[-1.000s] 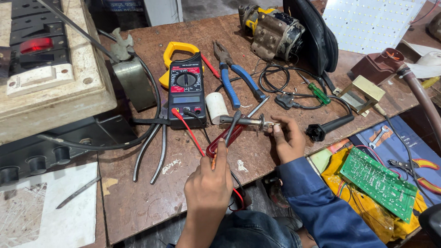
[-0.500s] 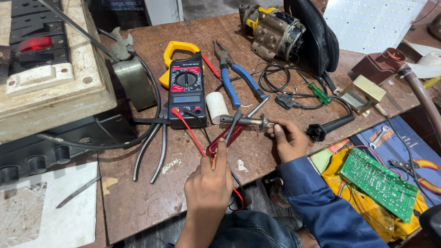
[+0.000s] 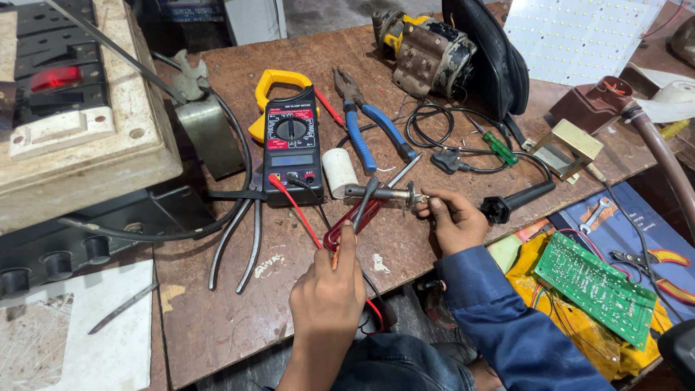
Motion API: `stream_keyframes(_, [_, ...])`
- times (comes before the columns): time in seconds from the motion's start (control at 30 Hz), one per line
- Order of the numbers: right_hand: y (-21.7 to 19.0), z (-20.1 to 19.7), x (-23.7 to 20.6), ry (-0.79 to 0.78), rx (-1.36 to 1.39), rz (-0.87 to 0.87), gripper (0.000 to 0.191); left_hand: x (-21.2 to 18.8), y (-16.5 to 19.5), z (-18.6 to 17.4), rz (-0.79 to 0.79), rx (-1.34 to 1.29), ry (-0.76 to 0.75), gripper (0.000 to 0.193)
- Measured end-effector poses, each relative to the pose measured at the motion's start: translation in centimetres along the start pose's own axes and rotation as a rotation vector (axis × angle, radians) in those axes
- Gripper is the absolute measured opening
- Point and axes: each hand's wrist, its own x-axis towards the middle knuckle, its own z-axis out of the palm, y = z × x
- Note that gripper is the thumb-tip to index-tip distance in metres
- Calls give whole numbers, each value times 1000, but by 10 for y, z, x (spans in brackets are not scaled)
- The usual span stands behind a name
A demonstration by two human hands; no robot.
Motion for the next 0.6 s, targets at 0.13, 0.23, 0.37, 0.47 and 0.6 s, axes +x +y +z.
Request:
stream_keyframes(0.13, [1,0,0,16,21,29,19,1,0,-1,-14,-24,-34,46])
stream_keyframes(0.23, [2,-2,0,15,3,23,20,0,0,-3,11,-30,-26,49])
stream_keyframes(0.37, [6,-6,1,-1,-69,-14,20,1,0,-2,16,6,-15,49])
stream_keyframes(0.47, [8,-4,1,21,-66,-6,20,2,0,0,3,6,3,46])
stream_keyframes(0.6, [8,-3,0,12,-100,-9,20,0,0,-1,13,22,-8,51])
